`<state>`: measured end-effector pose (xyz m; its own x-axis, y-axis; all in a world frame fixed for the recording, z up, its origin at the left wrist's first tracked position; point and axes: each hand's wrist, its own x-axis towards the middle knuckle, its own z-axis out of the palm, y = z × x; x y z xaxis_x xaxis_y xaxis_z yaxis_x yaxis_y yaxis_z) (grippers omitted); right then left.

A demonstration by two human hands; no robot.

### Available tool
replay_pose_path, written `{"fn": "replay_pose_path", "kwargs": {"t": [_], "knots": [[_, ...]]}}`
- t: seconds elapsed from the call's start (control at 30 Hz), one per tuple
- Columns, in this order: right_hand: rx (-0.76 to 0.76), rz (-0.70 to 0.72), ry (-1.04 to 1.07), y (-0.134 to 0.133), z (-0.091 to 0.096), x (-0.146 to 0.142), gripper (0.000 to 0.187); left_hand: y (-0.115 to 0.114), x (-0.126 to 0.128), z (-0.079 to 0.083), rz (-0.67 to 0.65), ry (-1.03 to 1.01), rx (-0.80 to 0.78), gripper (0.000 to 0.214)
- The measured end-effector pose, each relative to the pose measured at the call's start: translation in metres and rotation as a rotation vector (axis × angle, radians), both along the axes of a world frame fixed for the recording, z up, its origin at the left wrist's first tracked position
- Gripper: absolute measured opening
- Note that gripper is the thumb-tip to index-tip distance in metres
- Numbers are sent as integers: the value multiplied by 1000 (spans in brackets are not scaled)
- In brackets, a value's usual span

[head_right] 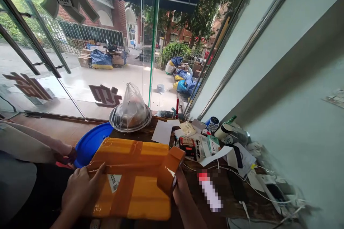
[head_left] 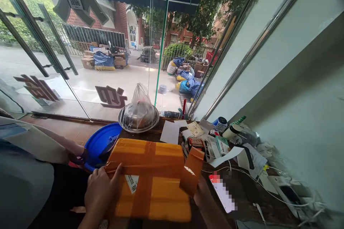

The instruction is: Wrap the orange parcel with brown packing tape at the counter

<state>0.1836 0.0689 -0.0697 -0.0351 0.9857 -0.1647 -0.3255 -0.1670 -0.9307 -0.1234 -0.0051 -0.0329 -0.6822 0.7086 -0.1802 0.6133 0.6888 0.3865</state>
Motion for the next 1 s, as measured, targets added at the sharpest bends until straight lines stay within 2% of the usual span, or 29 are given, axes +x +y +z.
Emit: {"fn": "replay_pose_path", "kwargs": {"t": [0.07, 0.17, 0.27, 0.33, 0.4, 0.5, 0.57, 0.63, 0.7, 0.8, 0.9, 1.0], "knots": [[-77, 21, 50, 21, 6, -7, 54, 1, 0, -5, -9, -5, -20, 94], [-130, -68, 53, 41, 11, -16, 54, -8, 3, -8, 2, -29, 2, 94], [-77, -122, 12, 34, 14, -18, 44, -16, 23, 2, -2, -134, 201, 83], [20, -126, -63, 16, 19, -16, 36, -17, 50, 14, -126, -400, 415, 75], [130, -115, -152, -7, 27, -13, 31, -15, 83, 27, -188, -795, 524, 70], [230, -101, -216, -39, 44, -7, 29, -14, 127, 41, -17, -1269, 490, 69], [301, -103, -240, -56, 55, -1, 29, -20, 146, 47, 76, -1464, 494, 63], [387, -117, -279, -71, 62, 7, 28, -32, 159, 49, 133, -1577, 532, 57], [472, -130, -319, -86, 64, 17, 28, -48, 167, 48, 201, -1594, 587, 53], [529, -114, -378, -110, 56, 30, 31, -73, 174, 39, 225, -1431, 662, 51], [497, 17, -473, -137, 38, 38, 32, -100, 165, 32, 113, -1062, 699, 49], [571, 142, -584, -157, 20, 37, 26, -127, 140, 38, 25, -714, 723, 44]]}}
